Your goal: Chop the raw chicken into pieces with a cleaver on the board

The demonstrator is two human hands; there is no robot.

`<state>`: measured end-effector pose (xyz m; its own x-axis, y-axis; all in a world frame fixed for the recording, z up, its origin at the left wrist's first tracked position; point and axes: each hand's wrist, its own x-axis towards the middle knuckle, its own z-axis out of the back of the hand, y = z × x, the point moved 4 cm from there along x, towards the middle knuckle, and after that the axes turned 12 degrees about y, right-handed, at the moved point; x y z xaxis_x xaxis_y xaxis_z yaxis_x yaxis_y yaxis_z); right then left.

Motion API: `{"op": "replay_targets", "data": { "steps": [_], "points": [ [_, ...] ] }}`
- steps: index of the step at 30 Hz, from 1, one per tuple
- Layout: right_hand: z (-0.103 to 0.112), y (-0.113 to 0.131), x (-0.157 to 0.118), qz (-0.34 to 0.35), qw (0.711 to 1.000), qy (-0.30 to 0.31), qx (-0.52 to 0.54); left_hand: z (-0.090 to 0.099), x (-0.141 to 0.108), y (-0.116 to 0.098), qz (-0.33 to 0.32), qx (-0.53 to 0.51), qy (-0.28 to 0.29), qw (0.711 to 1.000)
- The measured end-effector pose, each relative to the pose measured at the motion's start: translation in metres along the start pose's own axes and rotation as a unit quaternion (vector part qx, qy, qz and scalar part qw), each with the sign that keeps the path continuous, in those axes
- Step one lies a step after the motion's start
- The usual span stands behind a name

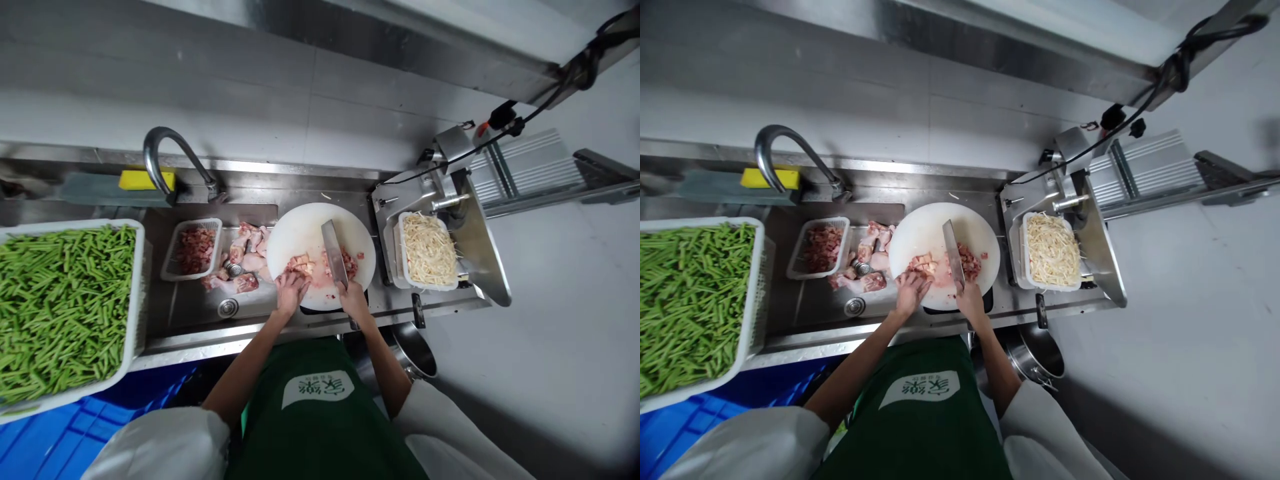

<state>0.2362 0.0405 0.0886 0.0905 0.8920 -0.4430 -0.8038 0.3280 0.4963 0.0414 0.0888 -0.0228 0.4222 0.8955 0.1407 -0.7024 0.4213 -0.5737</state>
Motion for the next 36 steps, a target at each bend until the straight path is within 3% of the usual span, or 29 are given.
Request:
{"op": "replay_targets", "data": {
  "steps": [4, 12, 15, 17, 20, 23, 26, 29, 32, 36],
  "points": [
    [-0.009, -0.019, -0.019, -0.039, 0.998, 0.03, -0.042, 0.005, 0.005, -0.004, 0.036, 0.003, -0.078, 0.996],
    [-0.034, -0.017, -0.066, -0.031, 0.991, 0.085, -0.096, 0.053, -0.023, 0.02, 0.117, -0.068, -0.238, 0.962],
    [-0.048, -0.022, -0.075, -0.025, 0.988, 0.119, -0.09, 0.058, -0.031, 0.026, 0.135, -0.067, -0.238, 0.959],
    [-0.055, -0.029, -0.077, -0.043, 0.98, 0.163, -0.106, 0.055, -0.027, 0.025, 0.119, -0.072, -0.205, 0.969],
    [-0.048, -0.034, -0.076, -0.047, 0.973, 0.196, -0.11, 0.049, -0.018, 0.021, 0.084, -0.086, -0.17, 0.978],
    [-0.021, -0.013, -0.061, -0.008, 0.983, 0.154, -0.103, 0.049, -0.013, 0.018, 0.089, -0.096, -0.194, 0.972],
    [0.009, 0.032, -0.025, 0.035, 0.992, 0.068, -0.106, 0.052, -0.016, 0.017, 0.098, -0.11, -0.209, 0.967],
    [0.022, 0.075, 0.018, 0.068, 0.992, 0.016, -0.102, 0.057, -0.024, 0.019, 0.099, -0.11, -0.205, 0.968],
    [0.011, 0.092, 0.057, 0.091, 0.99, 0.03, -0.106, 0.065, -0.034, 0.029, 0.122, -0.099, -0.222, 0.962],
    [-0.018, 0.075, 0.096, 0.035, 0.984, 0.132, -0.111, 0.071, -0.037, 0.042, 0.135, -0.098, -0.223, 0.96]
  ]
}}
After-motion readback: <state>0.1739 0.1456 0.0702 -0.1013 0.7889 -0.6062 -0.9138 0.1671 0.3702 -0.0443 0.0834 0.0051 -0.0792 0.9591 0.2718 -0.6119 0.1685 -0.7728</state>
